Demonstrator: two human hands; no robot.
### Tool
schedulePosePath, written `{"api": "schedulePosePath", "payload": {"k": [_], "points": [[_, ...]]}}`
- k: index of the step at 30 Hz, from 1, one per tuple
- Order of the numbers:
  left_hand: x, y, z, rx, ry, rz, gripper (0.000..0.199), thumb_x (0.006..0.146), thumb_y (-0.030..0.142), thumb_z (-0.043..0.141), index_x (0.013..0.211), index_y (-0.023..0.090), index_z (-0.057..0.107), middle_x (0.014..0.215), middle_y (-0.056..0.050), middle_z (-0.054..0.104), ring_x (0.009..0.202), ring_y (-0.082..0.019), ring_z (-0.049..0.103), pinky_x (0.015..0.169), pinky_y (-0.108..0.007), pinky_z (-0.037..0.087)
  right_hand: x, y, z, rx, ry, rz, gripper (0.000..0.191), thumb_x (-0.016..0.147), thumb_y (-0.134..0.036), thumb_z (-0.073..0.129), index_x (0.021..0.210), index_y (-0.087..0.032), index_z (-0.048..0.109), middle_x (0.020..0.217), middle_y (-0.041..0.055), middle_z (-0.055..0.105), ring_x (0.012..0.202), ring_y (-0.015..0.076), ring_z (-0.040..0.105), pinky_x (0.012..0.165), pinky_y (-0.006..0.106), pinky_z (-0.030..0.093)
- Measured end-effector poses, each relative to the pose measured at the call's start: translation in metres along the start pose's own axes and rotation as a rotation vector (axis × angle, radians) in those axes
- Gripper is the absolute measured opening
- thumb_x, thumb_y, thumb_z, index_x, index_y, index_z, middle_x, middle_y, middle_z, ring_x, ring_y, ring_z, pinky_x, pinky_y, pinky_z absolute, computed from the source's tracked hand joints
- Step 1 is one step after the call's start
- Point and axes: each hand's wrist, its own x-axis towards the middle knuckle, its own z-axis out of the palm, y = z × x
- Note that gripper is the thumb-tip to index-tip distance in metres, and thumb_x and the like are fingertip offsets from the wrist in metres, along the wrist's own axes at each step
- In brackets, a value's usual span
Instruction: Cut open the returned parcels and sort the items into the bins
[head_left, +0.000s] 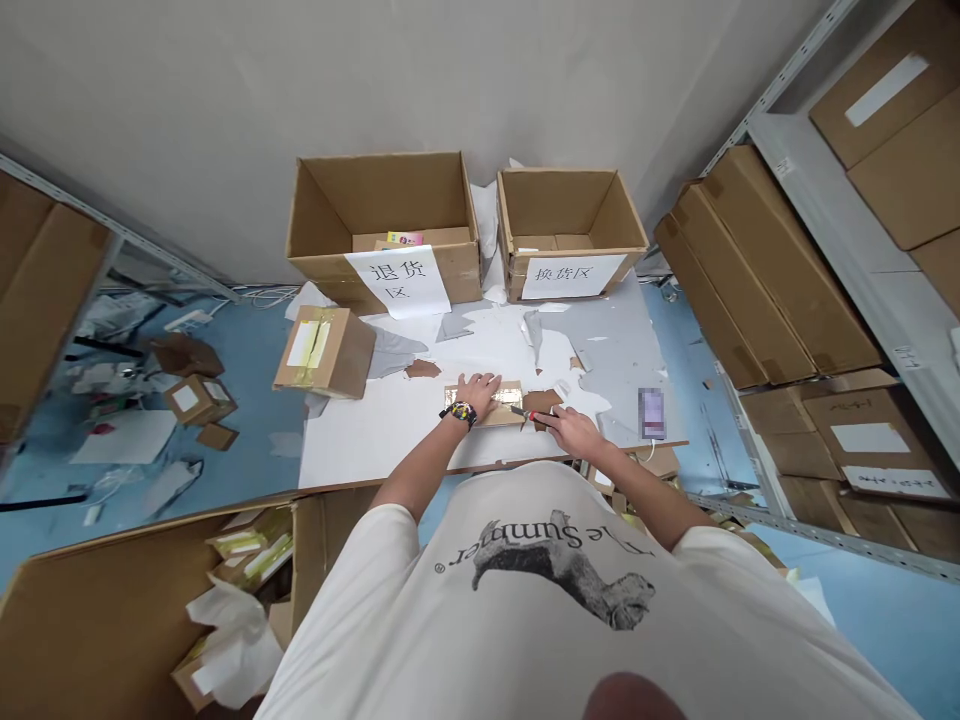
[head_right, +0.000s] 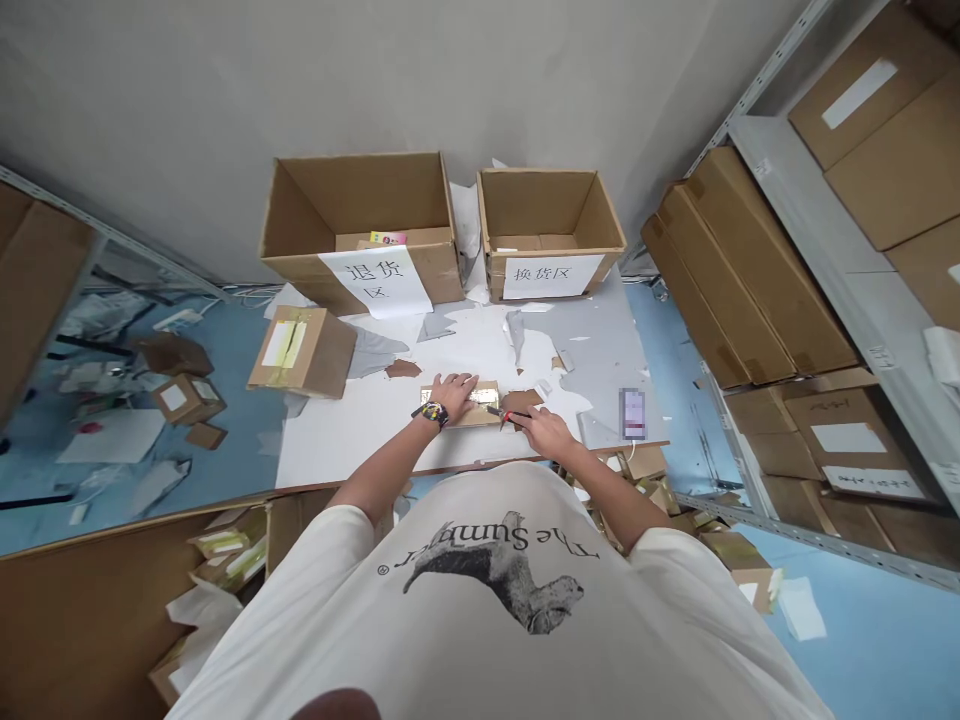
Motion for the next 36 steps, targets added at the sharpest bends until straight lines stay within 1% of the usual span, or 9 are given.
{"api": "schedulePosePath", "payload": {"k": [3, 8, 16, 21, 24, 26, 28, 32, 36], "points": [[-0.004, 0.002, 0.007, 0.009, 0.011, 0.011, 0.074, 0.109, 0.038, 0.06, 0.181, 0.035, 0.042, 0.169, -0.017, 0.061, 0.152, -0.041, 0.056, 0.132, -0.066, 0.033, 0.001, 0.005, -0.002, -0.002, 0.018, -0.032, 0.06, 0.12, -0.03, 0.044, 0.178, -0.04, 0.05, 0.15, 0.0136, 0.067, 0.126, 0.0304, 0.068, 0.099, 0.037, 0.054], [-0.011, 0.0, 0.021, -0.08, 0.097, 0.033, 0.067, 0.113, 0.036, 0.046, 0.179, 0.029, 0.046, 0.171, -0.02, 0.059, 0.155, -0.04, 0.055, 0.134, -0.063, 0.03, 0.005, 0.016, 0.006, 0.026, 0.057, -0.06, 0.06, 0.12, -0.031, 0.042, 0.179, -0.04, 0.049, 0.144, 0.0142, 0.068, 0.126, 0.0311, 0.068, 0.098, 0.037, 0.055], [-0.01, -0.01, 0.024, -0.219, 0.136, 0.096, 0.06, 0.114, 0.037, 0.048, 0.171, 0.025, 0.059, 0.165, -0.018, 0.067, 0.152, -0.035, 0.061, 0.136, -0.056, 0.038, 0.029, 0.004, 0.026, -0.029, 0.079, -0.041, 0.068, 0.116, -0.023, 0.042, 0.182, -0.041, 0.043, 0.145, 0.0165, 0.067, 0.124, 0.0325, 0.064, 0.097, 0.039, 0.055], [-0.005, -0.013, 0.023, -0.235, 0.15, 0.117, 0.054, 0.116, 0.035, 0.042, 0.163, 0.024, 0.065, 0.159, -0.017, 0.071, 0.147, -0.033, 0.065, 0.132, -0.055, 0.045, 0.029, 0.033, 0.026, -0.042, 0.135, 0.079, 0.07, 0.115, -0.021, 0.042, 0.182, -0.04, 0.044, 0.148, 0.0177, 0.067, 0.12, 0.0341, 0.063, 0.1, 0.042, 0.055], [-0.005, -0.014, 0.02, -0.242, 0.178, 0.144, 0.052, 0.116, 0.038, 0.044, 0.161, 0.024, 0.067, 0.161, -0.016, 0.07, 0.149, -0.033, 0.064, 0.134, -0.056, 0.044, 0.034, 0.052, 0.021, 0.113, 0.198, 0.12, 0.063, 0.117, -0.027, 0.04, 0.178, -0.037, 0.052, 0.143, 0.0159, 0.071, 0.12, 0.0332, 0.065, 0.102, 0.042, 0.056], [-0.009, -0.014, 0.02, -0.236, 0.202, 0.18, 0.049, 0.116, 0.04, 0.046, 0.157, 0.026, 0.07, 0.162, -0.015, 0.07, 0.151, -0.032, 0.062, 0.137, -0.056, 0.04, 0.039, 0.058, 0.02, 0.335, 0.263, 0.17, 0.061, 0.117, -0.029, 0.038, 0.175, -0.032, 0.055, 0.137, 0.0138, 0.075, 0.118, 0.0305, 0.069, 0.101, 0.04, 0.058], [-0.018, -0.012, 0.021, -0.229, 0.206, 0.226, 0.044, 0.117, 0.043, 0.048, 0.149, 0.028, 0.075, 0.161, -0.012, 0.071, 0.151, -0.031, 0.062, 0.14, -0.056, 0.035, 0.043, 0.059, 0.024, 0.613, 0.296, 0.233, 0.061, 0.116, -0.029, 0.033, 0.171, -0.025, 0.058, 0.126, 0.0117, 0.079, 0.106, 0.0266, 0.073, 0.095, 0.038, 0.062], [-0.038, -0.009, 0.026, -0.223, 0.178, 0.25, 0.04, 0.109, 0.055, 0.067, 0.14, 0.032, 0.078, 0.165, -0.012, 0.067, 0.159, -0.034, 0.055, 0.144, -0.063, 0.023, 0.038, 0.051, 0.041, 0.998, 0.219, 0.255, 0.059, 0.109, -0.03, 0.036, 0.157, -0.017, 0.067, 0.096, 0.0073, 0.08, 0.076, 0.0207, 0.071, 0.074, 0.032, 0.063], [-0.047, -0.004, 0.025, -0.216, 0.123, 0.193, 0.066, 0.097, 0.053, 0.086, 0.158, 0.035, 0.067, 0.178, -0.011, 0.055, 0.172, -0.038, 0.038, 0.145, -0.069, 0.013, 0.027, 0.045, 0.057, 1.073, 0.129, 0.228, 0.052, 0.104, -0.034, 0.048, 0.144, -0.017, 0.076, 0.081, 0.0037, 0.076, 0.068, 0.0184, 0.069, 0.065, 0.027, 0.06]]}}
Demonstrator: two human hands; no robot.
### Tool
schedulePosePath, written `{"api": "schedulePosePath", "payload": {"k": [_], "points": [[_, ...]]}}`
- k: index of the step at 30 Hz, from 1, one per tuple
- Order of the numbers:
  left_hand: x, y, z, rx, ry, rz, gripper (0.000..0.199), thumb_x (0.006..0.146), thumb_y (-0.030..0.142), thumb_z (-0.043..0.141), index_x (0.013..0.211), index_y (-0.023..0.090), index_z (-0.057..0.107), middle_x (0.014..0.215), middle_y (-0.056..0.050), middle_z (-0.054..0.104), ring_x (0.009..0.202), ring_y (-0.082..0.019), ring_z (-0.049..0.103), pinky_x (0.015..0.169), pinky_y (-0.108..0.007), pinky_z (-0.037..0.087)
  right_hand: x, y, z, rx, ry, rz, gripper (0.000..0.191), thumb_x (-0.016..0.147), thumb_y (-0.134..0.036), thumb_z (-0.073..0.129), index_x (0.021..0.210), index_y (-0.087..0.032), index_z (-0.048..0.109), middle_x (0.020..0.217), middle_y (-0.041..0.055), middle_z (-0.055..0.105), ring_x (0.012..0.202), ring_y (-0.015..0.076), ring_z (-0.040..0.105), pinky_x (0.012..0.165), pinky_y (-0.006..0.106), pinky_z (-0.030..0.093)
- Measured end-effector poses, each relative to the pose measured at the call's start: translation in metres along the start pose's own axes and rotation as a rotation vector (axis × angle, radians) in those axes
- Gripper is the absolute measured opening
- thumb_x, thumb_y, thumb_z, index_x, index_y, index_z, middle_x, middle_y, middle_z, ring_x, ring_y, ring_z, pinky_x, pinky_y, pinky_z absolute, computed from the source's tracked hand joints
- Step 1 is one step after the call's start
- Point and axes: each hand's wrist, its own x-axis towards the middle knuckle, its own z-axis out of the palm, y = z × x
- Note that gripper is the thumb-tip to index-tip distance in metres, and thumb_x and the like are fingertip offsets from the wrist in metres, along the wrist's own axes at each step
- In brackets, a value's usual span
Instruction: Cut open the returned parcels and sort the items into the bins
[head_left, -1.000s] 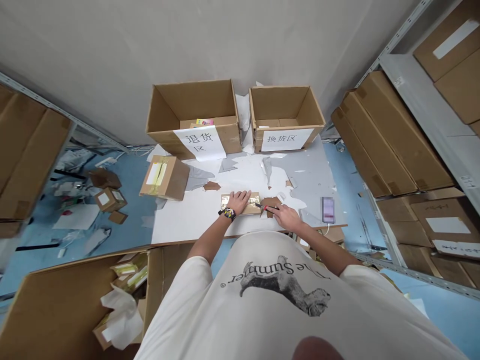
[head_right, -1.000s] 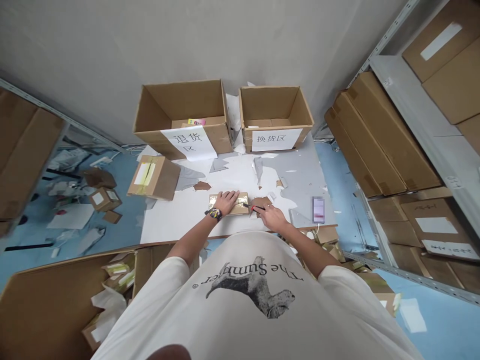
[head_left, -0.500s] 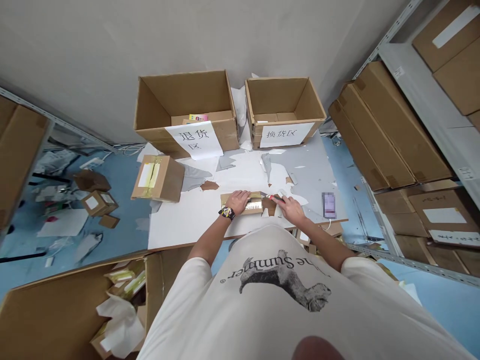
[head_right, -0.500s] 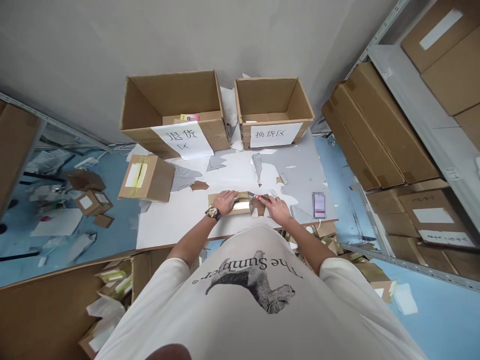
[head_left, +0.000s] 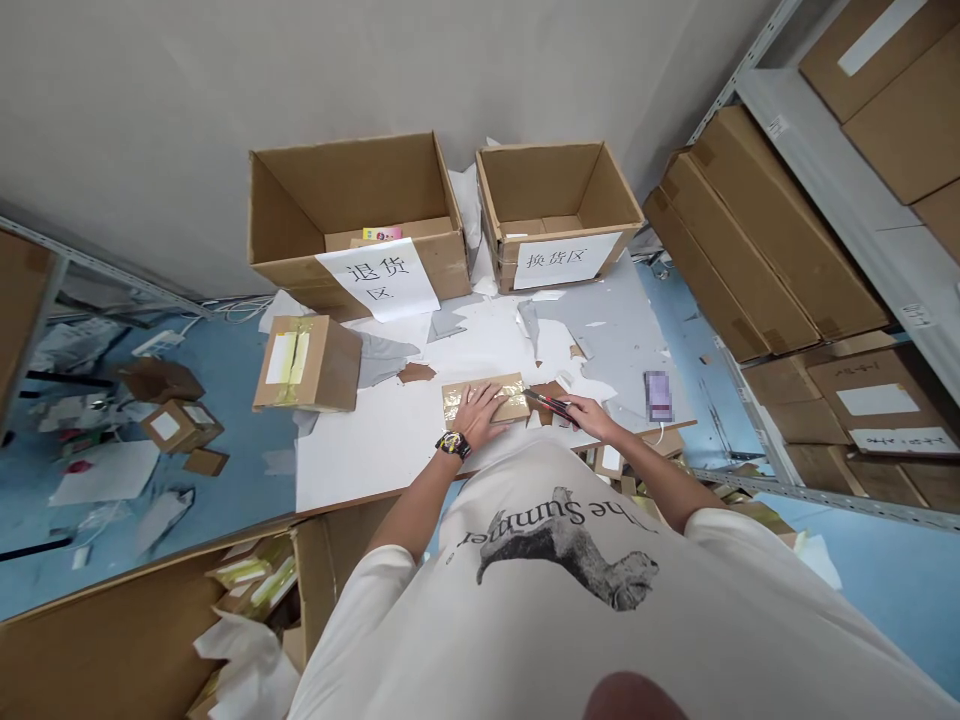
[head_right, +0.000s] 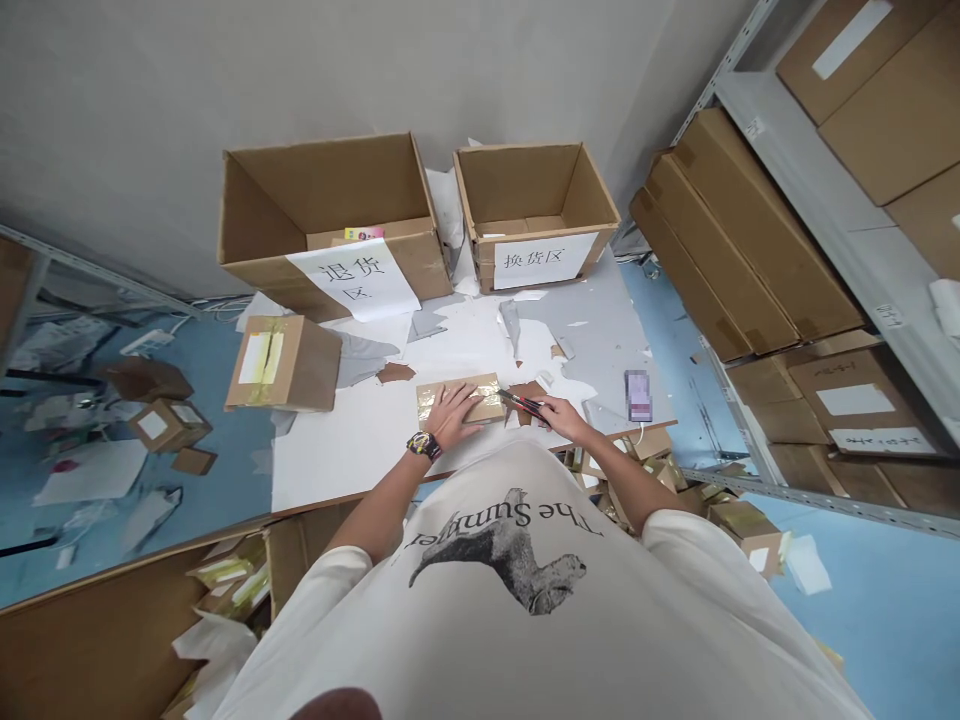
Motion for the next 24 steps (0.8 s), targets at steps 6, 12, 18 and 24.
{"api": "schedulePosePath", "payload": {"k": [6, 12, 18, 24], "points": [[0.022, 0.009, -0.002, -0.005, 0.013, -0.11, 0.057, 0.09, 0.051, 0.092, 0.142, 0.033, 0.075, 0.173, -0.011, 0.057, 0.164, -0.042, 0.042, 0.14, -0.071, 0.02, 0.011, 0.003, -0.006, -0.1, 0.01, -0.015, 0.054, 0.105, -0.029, 0.045, 0.147, -0.018, 0.077, 0.081, 0.0029, 0.077, 0.066, 0.0175, 0.068, 0.069, 0.027, 0.06], [0.029, 0.014, 0.006, -0.066, 0.069, -0.192, 0.057, 0.076, 0.04, 0.102, 0.125, 0.03, 0.075, 0.164, -0.011, 0.062, 0.156, -0.041, 0.048, 0.137, -0.071, 0.022, 0.03, -0.015, -0.031, -0.257, -0.125, -0.108, 0.052, 0.111, -0.03, 0.046, 0.151, -0.026, 0.078, 0.087, 0.0005, 0.079, 0.07, 0.0163, 0.066, 0.074, 0.027, 0.057], [0.018, 0.022, 0.008, -0.117, 0.117, -0.191, 0.05, 0.08, 0.029, 0.096, 0.124, 0.031, 0.072, 0.166, -0.012, 0.059, 0.16, -0.042, 0.047, 0.139, -0.075, 0.018, 0.05, -0.044, -0.036, -0.491, -0.202, -0.217, 0.044, 0.113, -0.039, 0.063, 0.152, -0.026, 0.079, 0.116, 0.007, 0.088, 0.09, 0.0212, 0.073, 0.09, 0.032, 0.058], [0.023, 0.023, 0.009, -0.136, 0.122, -0.204, 0.049, 0.078, 0.027, 0.097, 0.121, 0.031, 0.074, 0.167, -0.012, 0.058, 0.16, -0.042, 0.047, 0.14, -0.077, 0.017, 0.063, -0.061, -0.034, -0.734, -0.175, -0.224, 0.046, 0.113, -0.033, 0.058, 0.153, -0.032, 0.079, 0.132, 0.0058, 0.087, 0.113, 0.0267, 0.077, 0.097, 0.032, 0.056]]}}
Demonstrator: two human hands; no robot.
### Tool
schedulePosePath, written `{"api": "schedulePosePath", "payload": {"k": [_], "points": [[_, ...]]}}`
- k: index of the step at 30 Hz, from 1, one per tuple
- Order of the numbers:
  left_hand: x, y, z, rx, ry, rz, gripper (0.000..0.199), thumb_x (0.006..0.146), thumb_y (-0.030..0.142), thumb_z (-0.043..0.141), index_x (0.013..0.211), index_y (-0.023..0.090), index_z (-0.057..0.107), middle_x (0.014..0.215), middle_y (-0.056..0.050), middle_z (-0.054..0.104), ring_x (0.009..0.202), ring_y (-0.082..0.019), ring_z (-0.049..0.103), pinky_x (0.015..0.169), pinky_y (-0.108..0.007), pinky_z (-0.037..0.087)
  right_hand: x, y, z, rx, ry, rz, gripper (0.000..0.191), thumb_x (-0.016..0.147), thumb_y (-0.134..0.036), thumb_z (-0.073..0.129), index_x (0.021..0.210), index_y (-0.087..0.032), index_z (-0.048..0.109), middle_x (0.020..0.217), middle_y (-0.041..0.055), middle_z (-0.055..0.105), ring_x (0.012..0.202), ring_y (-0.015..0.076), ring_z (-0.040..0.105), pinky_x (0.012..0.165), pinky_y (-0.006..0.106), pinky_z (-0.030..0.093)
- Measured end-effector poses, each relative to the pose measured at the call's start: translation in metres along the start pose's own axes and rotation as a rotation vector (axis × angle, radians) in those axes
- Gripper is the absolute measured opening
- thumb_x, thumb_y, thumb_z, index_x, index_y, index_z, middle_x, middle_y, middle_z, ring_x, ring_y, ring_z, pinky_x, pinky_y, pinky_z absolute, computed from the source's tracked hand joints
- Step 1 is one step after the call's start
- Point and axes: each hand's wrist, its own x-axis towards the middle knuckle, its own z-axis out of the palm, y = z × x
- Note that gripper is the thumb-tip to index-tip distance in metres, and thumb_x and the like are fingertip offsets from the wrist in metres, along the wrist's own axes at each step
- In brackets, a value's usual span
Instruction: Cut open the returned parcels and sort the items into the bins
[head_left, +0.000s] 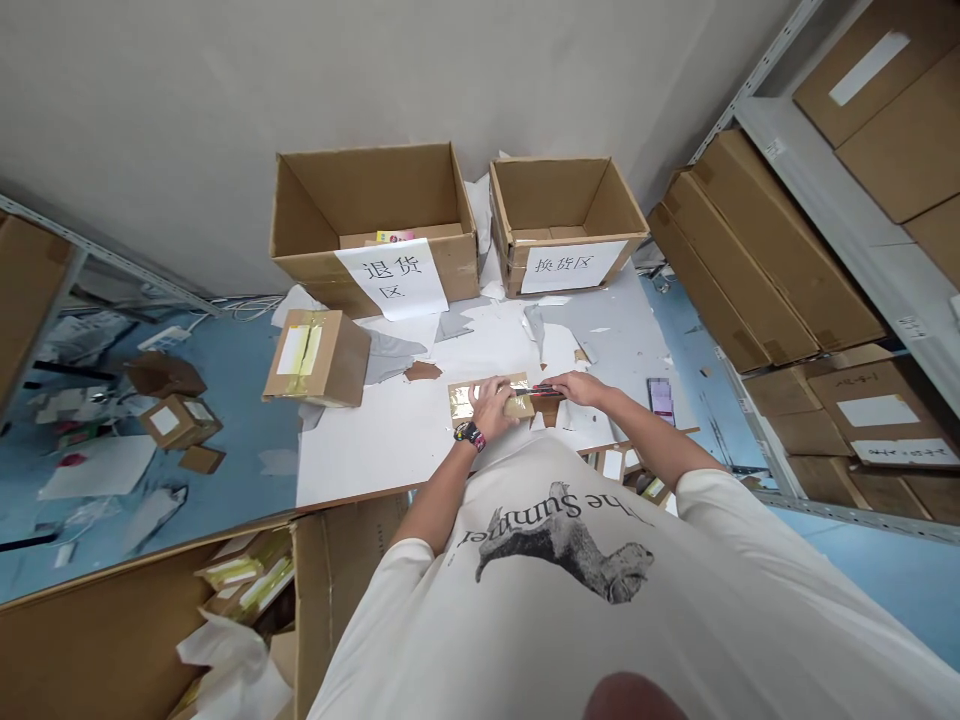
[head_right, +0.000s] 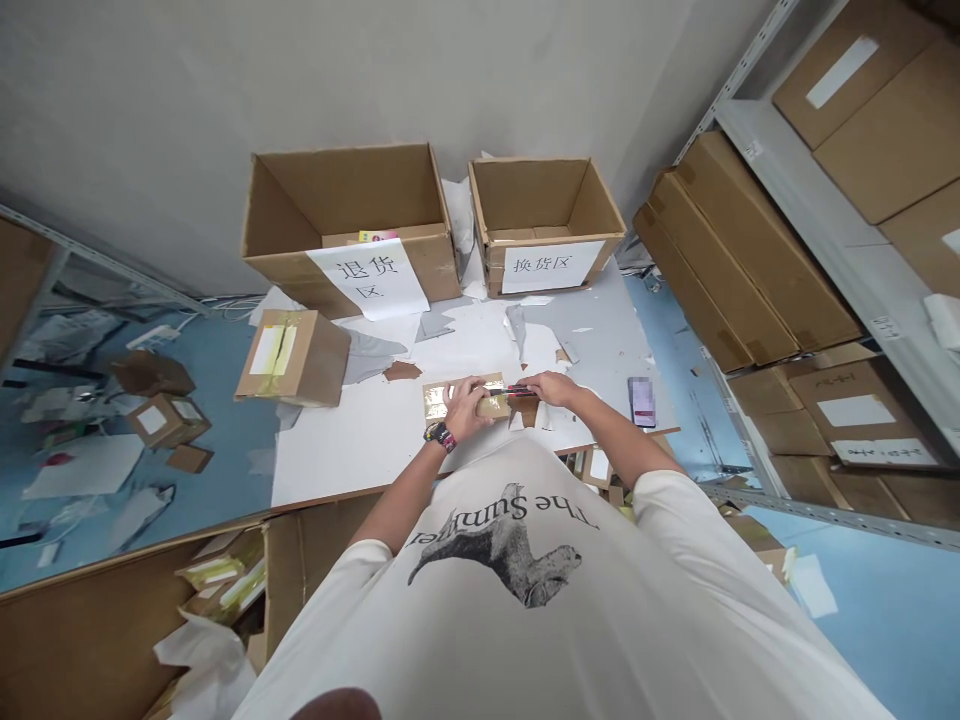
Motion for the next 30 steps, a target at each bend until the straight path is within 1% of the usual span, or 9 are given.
{"api": "schedulePosePath", "payload": {"k": [3, 7, 11, 15, 18, 22, 26, 28, 30], "points": [[-0.001, 0.0, 0.002, 0.005, -0.007, -0.003, 0.051, 0.076, 0.028, 0.099, 0.121, 0.031, 0.076, 0.167, -0.012, 0.058, 0.159, -0.042, 0.048, 0.14, -0.077, 0.017, -0.01, 0.009, -0.003, -0.035, -0.035, -0.015, 0.05, 0.113, -0.031, 0.054, 0.158, -0.036, 0.075, 0.136, 0.005, 0.086, 0.112, 0.0263, 0.077, 0.093, 0.032, 0.055], [-0.001, 0.0, 0.003, -0.004, -0.02, 0.002, 0.053, 0.074, 0.028, 0.1, 0.121, 0.032, 0.076, 0.168, -0.011, 0.057, 0.16, -0.043, 0.047, 0.139, -0.077, 0.017, -0.022, 0.02, -0.006, -0.031, -0.062, -0.024, 0.053, 0.116, -0.034, 0.048, 0.164, -0.041, 0.069, 0.138, 0.0034, 0.086, 0.108, 0.025, 0.077, 0.088, 0.031, 0.054], [0.004, -0.002, 0.001, -0.019, -0.027, 0.002, 0.051, 0.074, 0.028, 0.101, 0.118, 0.031, 0.076, 0.168, -0.012, 0.057, 0.16, -0.043, 0.047, 0.139, -0.077, 0.017, -0.013, 0.008, -0.007, -0.09, -0.064, 0.001, 0.053, 0.116, -0.032, 0.048, 0.162, -0.041, 0.071, 0.14, 0.0034, 0.085, 0.115, 0.0266, 0.077, 0.089, 0.031, 0.053], [0.007, -0.003, -0.001, -0.042, -0.037, -0.009, 0.053, 0.07, 0.026, 0.103, 0.115, 0.03, 0.075, 0.167, -0.011, 0.058, 0.158, -0.042, 0.049, 0.14, -0.075, 0.014, -0.004, -0.006, -0.013, -0.125, -0.082, -0.015, 0.051, 0.115, -0.03, 0.052, 0.16, -0.041, 0.073, 0.14, 0.0052, 0.085, 0.116, 0.0278, 0.078, 0.091, 0.033, 0.053], [0.006, -0.003, -0.001, -0.072, -0.037, -0.02, 0.056, 0.067, 0.025, 0.104, 0.115, 0.028, 0.075, 0.166, -0.012, 0.058, 0.156, -0.042, 0.051, 0.141, -0.074, 0.012, -0.01, 0.0, -0.019, -0.115, -0.107, -0.053, 0.05, 0.115, -0.034, 0.054, 0.16, -0.04, 0.074, 0.141, 0.006, 0.085, 0.116, 0.0281, 0.079, 0.093, 0.033, 0.054], [0.005, -0.001, -0.001, -0.116, -0.035, -0.025, 0.056, 0.065, 0.022, 0.104, 0.113, 0.027, 0.075, 0.164, -0.012, 0.059, 0.157, -0.042, 0.05, 0.14, -0.074, 0.008, -0.02, 0.013, -0.019, -0.061, -0.139, -0.055, 0.053, 0.115, -0.033, 0.053, 0.165, -0.042, 0.069, 0.141, 0.0033, 0.085, 0.109, 0.0259, 0.079, 0.092, 0.031, 0.054], [0.005, -0.002, 0.0, -0.13, -0.023, -0.02, 0.054, 0.065, 0.02, 0.103, 0.111, 0.027, 0.075, 0.162, -0.012, 0.062, 0.155, -0.043, 0.052, 0.139, -0.073, 0.01, -0.01, 0.004, -0.011, -0.031, -0.143, -0.045, 0.055, 0.115, -0.031, 0.052, 0.165, -0.044, 0.068, 0.137, 0.0016, 0.086, 0.106, 0.0247, 0.078, 0.09, 0.03, 0.054], [0.006, -0.003, -0.001, -0.126, -0.017, -0.009, 0.053, 0.065, 0.021, 0.103, 0.109, 0.027, 0.075, 0.159, -0.012, 0.064, 0.154, -0.043, 0.053, 0.138, -0.073, 0.011, -0.003, -0.003, -0.009, -0.041, -0.143, -0.048, 0.053, 0.114, -0.03, 0.053, 0.162, -0.045, 0.071, 0.137, 0.0017, 0.086, 0.108, 0.0253, 0.078, 0.091, 0.031, 0.054], [0.009, -0.005, -0.002, -0.125, -0.012, -0.002, 0.054, 0.066, 0.021, 0.104, 0.111, 0.027, 0.075, 0.156, -0.012, 0.066, 0.155, -0.043, 0.053, 0.138, -0.072, 0.012, -0.002, -0.004, -0.009, -0.051, -0.133, -0.033, 0.051, 0.113, -0.029, 0.054, 0.157, -0.044, 0.076, 0.137, 0.0028, 0.086, 0.109, 0.0263, 0.078, 0.092, 0.032, 0.054]]}}
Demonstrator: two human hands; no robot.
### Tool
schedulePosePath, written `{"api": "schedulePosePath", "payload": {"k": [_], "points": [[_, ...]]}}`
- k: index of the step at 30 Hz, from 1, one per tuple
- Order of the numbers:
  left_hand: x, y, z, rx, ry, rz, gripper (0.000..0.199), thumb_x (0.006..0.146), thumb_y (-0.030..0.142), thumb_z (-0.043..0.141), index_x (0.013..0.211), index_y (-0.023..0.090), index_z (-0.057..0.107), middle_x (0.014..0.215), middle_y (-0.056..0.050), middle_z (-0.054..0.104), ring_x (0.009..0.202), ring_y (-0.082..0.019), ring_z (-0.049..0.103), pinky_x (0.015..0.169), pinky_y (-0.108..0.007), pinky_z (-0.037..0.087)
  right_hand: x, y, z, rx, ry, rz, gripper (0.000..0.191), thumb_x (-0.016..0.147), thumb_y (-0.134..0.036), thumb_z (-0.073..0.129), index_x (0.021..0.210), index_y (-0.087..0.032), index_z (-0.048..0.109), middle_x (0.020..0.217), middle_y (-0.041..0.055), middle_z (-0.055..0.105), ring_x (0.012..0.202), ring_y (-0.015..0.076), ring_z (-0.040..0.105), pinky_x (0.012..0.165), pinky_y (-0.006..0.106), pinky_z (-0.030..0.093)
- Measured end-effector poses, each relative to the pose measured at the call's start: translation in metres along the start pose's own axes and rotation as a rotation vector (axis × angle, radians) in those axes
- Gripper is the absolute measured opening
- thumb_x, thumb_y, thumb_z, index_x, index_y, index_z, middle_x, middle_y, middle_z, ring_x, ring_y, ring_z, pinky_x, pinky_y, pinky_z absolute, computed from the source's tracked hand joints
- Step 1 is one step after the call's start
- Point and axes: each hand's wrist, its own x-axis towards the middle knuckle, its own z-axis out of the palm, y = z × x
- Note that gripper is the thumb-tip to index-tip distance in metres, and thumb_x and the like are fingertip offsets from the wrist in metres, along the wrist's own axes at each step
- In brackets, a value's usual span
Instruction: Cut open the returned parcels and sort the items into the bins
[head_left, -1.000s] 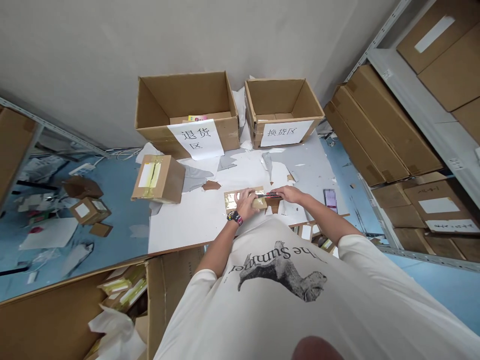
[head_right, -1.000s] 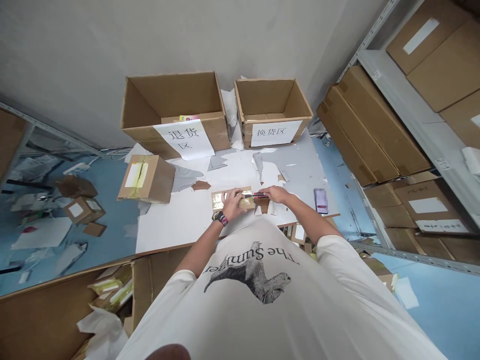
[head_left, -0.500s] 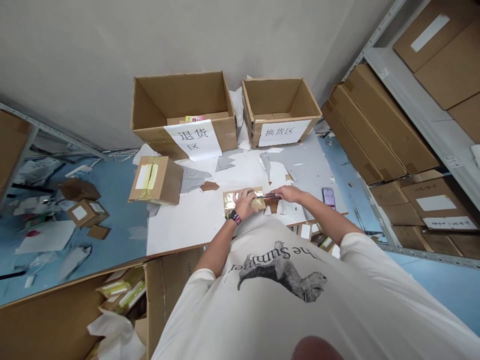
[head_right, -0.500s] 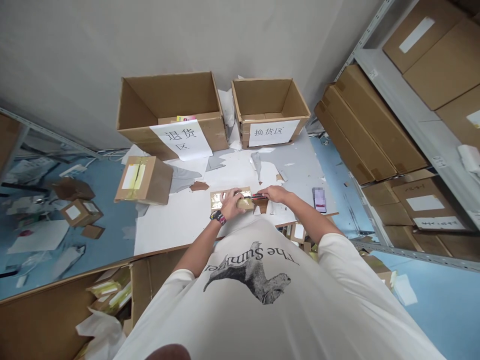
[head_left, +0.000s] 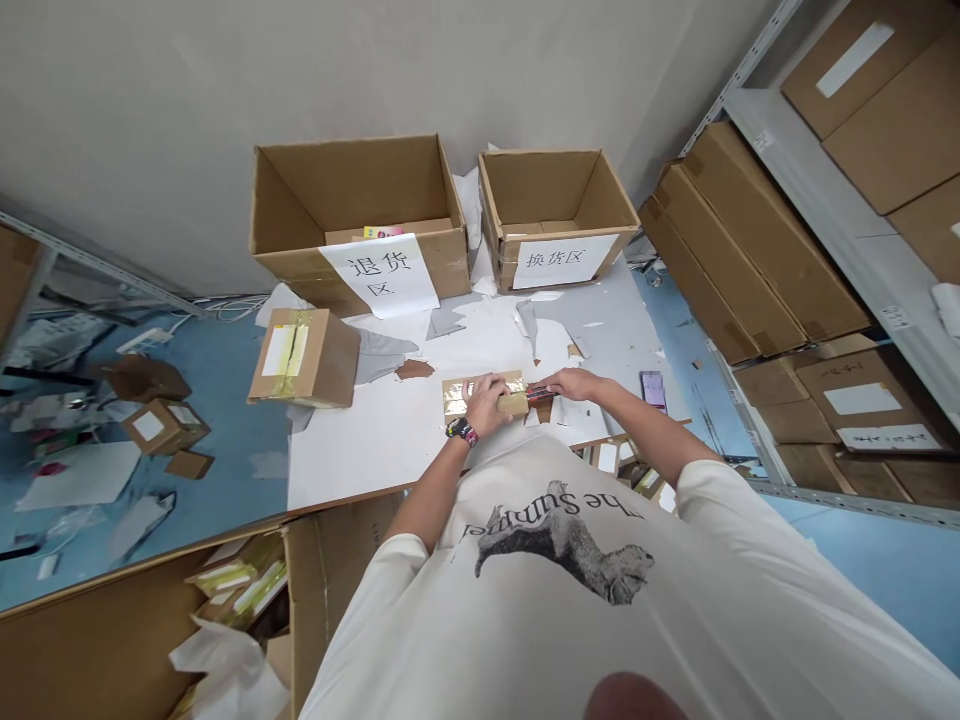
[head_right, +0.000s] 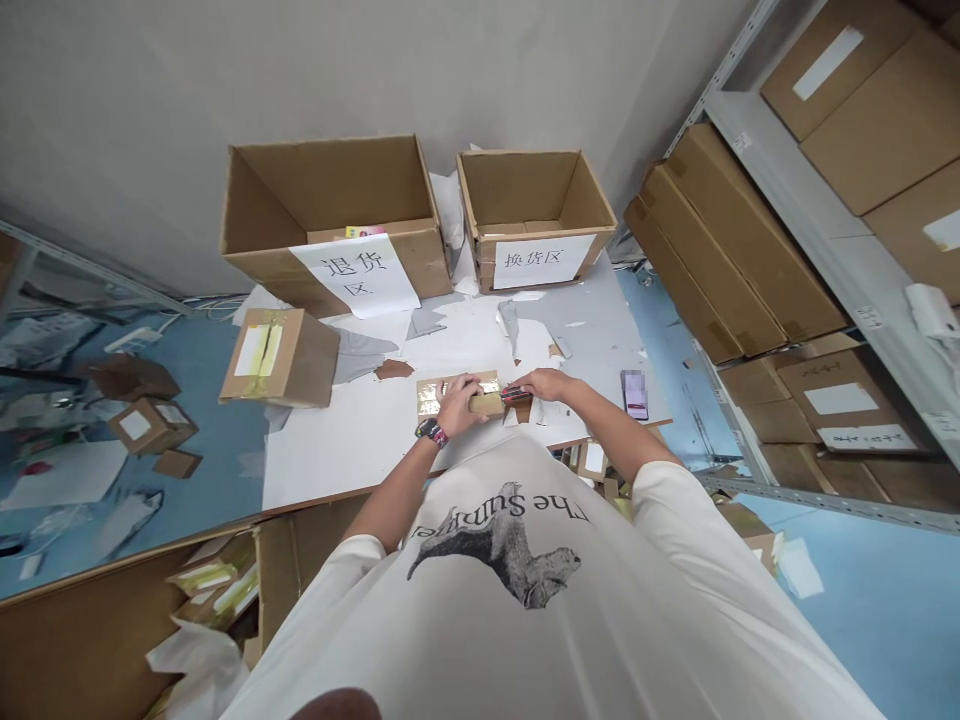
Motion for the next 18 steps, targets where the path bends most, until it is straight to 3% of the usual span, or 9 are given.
{"api": "schedulePosePath", "payload": {"k": [4, 7, 9, 12, 13, 15, 18], "points": [[0.002, -0.002, -0.003, -0.031, 0.028, 0.001, 0.065, 0.067, 0.021, 0.105, 0.123, 0.027, 0.075, 0.152, -0.013, 0.071, 0.155, -0.043, 0.054, 0.138, -0.072, 0.013, -0.028, 0.023, 0.007, 0.161, 0.098, 0.052, 0.047, 0.112, -0.031, 0.052, 0.15, -0.033, 0.081, 0.124, 0.0064, 0.088, 0.101, 0.0255, 0.078, 0.089, 0.032, 0.057], [-0.006, 0.0, 0.0, -0.101, 0.117, 0.034, 0.068, 0.076, 0.022, 0.101, 0.137, 0.026, 0.074, 0.152, -0.016, 0.072, 0.156, -0.043, 0.055, 0.139, -0.072, 0.015, -0.049, 0.034, 0.018, 0.429, 0.291, 0.167, 0.054, 0.113, -0.041, 0.045, 0.15, -0.019, 0.078, 0.109, 0.0104, 0.086, 0.084, 0.0237, 0.076, 0.079, 0.033, 0.062], [-0.015, 0.006, 0.005, -0.212, 0.212, 0.048, 0.061, 0.089, 0.029, 0.093, 0.146, 0.025, 0.071, 0.153, -0.018, 0.072, 0.153, -0.041, 0.059, 0.139, -0.068, 0.024, -0.05, 0.023, 0.028, 0.554, 0.473, 0.25, 0.062, 0.113, -0.051, 0.042, 0.153, -0.015, 0.073, 0.108, 0.0122, 0.085, 0.084, 0.0258, 0.077, 0.08, 0.038, 0.066], [-0.027, 0.019, 0.015, -0.524, 0.28, 0.023, 0.065, 0.103, 0.044, 0.079, 0.162, 0.024, 0.06, 0.158, -0.019, 0.07, 0.145, -0.036, 0.067, 0.128, -0.059, 0.047, -0.03, -0.025, 0.046, 0.604, 0.713, 0.17, 0.069, 0.114, -0.065, 0.041, 0.155, -0.018, 0.07, 0.127, 0.0156, 0.085, 0.116, 0.0334, 0.079, 0.105, 0.049, 0.065], [-0.029, 0.023, 0.018, -0.639, 0.281, 0.001, 0.07, 0.106, 0.049, 0.076, 0.167, 0.024, 0.054, 0.158, -0.02, 0.069, 0.142, -0.035, 0.07, 0.123, -0.056, 0.053, -0.021, -0.046, 0.052, 0.612, 0.715, 0.072, 0.069, 0.115, -0.069, 0.041, 0.153, -0.02, 0.072, 0.133, 0.0153, 0.084, 0.126, 0.0342, 0.076, 0.112, 0.05, 0.062], [-0.034, 0.023, 0.019, -0.815, 0.31, -0.08, 0.072, 0.109, 0.056, 0.07, 0.17, 0.023, 0.049, 0.152, -0.019, 0.073, 0.134, -0.032, 0.075, 0.114, -0.051, 0.06, -0.001, -0.088, 0.062, 0.618, 0.546, -0.141, 0.069, 0.117, -0.072, 0.038, 0.137, -0.021, 0.08, 0.127, 0.0124, 0.085, 0.124, 0.0327, 0.078, 0.112, 0.047, 0.061], [-0.048, 0.003, 0.01, -0.923, 0.469, -0.279, 0.066, 0.112, 0.059, 0.063, 0.166, 0.024, 0.047, 0.136, -0.016, 0.079, 0.112, -0.028, 0.081, 0.098, -0.045, 0.067, 0.024, -0.136, 0.068, 0.453, 0.325, -0.3, 0.057, 0.122, -0.058, 0.039, 0.122, -0.022, 0.083, 0.121, 0.01, 0.085, 0.117, 0.0295, 0.078, 0.111, 0.044, 0.058]]}}
